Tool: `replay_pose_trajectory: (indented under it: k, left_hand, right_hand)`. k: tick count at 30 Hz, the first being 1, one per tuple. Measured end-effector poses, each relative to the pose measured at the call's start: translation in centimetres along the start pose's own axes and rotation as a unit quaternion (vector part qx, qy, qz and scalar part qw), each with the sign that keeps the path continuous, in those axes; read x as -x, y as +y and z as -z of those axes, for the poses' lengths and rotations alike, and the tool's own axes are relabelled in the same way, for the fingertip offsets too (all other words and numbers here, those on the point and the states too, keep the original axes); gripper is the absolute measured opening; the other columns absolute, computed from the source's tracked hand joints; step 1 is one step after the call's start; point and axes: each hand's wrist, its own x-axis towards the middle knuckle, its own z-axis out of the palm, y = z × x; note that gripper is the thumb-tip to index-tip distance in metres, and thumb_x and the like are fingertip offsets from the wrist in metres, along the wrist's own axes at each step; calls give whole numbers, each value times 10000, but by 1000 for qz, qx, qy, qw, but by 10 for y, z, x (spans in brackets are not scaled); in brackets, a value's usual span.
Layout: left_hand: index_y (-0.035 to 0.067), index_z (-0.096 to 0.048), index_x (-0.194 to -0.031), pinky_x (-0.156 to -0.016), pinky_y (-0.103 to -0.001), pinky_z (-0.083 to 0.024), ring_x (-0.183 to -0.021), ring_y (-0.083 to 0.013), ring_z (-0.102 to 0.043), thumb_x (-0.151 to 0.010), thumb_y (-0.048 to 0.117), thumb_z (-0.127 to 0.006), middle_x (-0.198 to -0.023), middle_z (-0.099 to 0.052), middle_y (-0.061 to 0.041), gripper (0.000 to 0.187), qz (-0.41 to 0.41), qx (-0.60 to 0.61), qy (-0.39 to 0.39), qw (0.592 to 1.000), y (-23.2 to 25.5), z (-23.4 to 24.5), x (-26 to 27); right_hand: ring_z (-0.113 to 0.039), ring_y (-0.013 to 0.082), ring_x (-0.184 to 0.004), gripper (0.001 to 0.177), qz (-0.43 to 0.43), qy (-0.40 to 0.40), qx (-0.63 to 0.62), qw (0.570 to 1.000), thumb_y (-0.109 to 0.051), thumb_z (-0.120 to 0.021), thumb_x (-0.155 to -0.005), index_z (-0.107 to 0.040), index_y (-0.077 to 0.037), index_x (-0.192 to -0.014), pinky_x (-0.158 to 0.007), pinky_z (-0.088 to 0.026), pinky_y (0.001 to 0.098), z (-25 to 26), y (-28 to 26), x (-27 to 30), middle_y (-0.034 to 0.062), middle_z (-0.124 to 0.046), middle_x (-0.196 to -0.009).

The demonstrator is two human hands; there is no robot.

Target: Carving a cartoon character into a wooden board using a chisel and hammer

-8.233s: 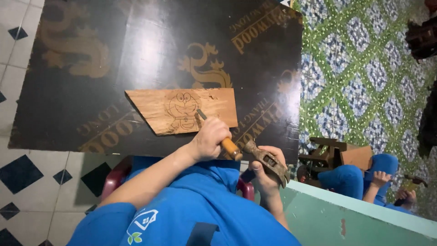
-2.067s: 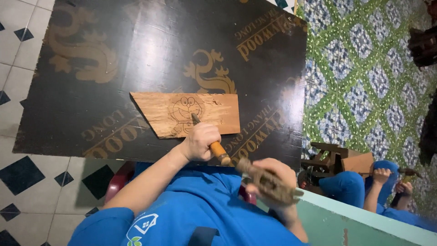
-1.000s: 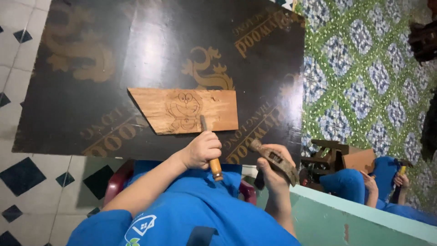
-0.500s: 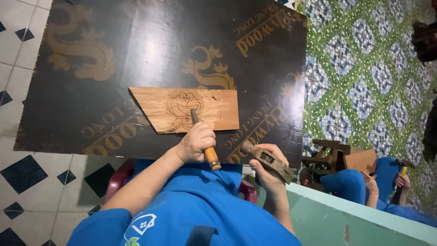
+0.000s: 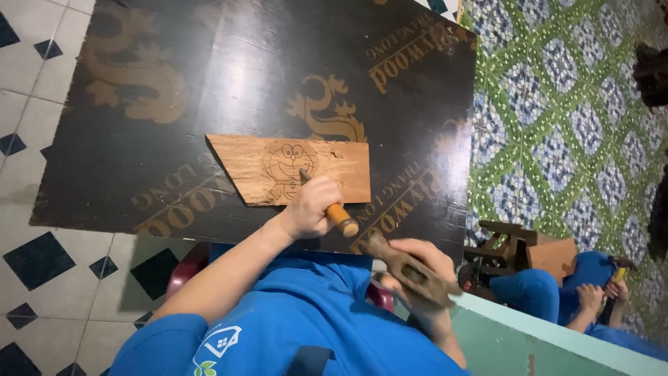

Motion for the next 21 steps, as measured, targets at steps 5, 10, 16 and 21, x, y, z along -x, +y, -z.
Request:
replay_pose_trajectory:
  k: [5, 10, 16, 21]
  left_hand:
    - [175, -537, -727, -614, -402, -511, -655, -306, -567, -852, 184, -665, -694, -472, -37, 179, 38, -61, 88, 994, -25, -29, 17]
    - [177, -545, -706, -604, -378, -503, -638, -290, -554, -845, 157, -650, -674, -465, -22, 175, 48, -56, 103, 992, -22, -30, 12]
    - [162, -532, -709, -622, -390, -504, -665, -299, -564, -814, 127, -639, -693, -473, -32, 154, 28, -79, 90, 992, -26, -34, 16]
    - [148, -536, -722, -639, -403, -502, -691, -314, -562, -808, 97, -584, -716, -482, -44, 111, 32, -82, 72, 994, -34, -37, 18]
  right_hand:
    - [-798, 240, -696, 522, -164, 1, -74, 984, -54, -947, -665, -709, 11, -1125, -590, -652, 357, -13, -11, -24, 203, -790, -800]
    - [-779, 190, -650, 431, -128, 33, -39, 991, -57, -884, -733, -723, -12, -1130, -598, -630, 334, -3, -6, -24, 142, -781, -739]
    - [-740, 220, -533, 427, -46, 58, 38, 997, -245, -925, -737, -751, -46, -1072, -437, -559, 292, -17, 1, -19, 115, -749, -667]
    - [-748, 171, -556, 451, -46, 76, -36, 995, -153, -944, -700, -743, -41, -1087, -473, -587, 275, -20, 14, -21, 78, -759, -699]
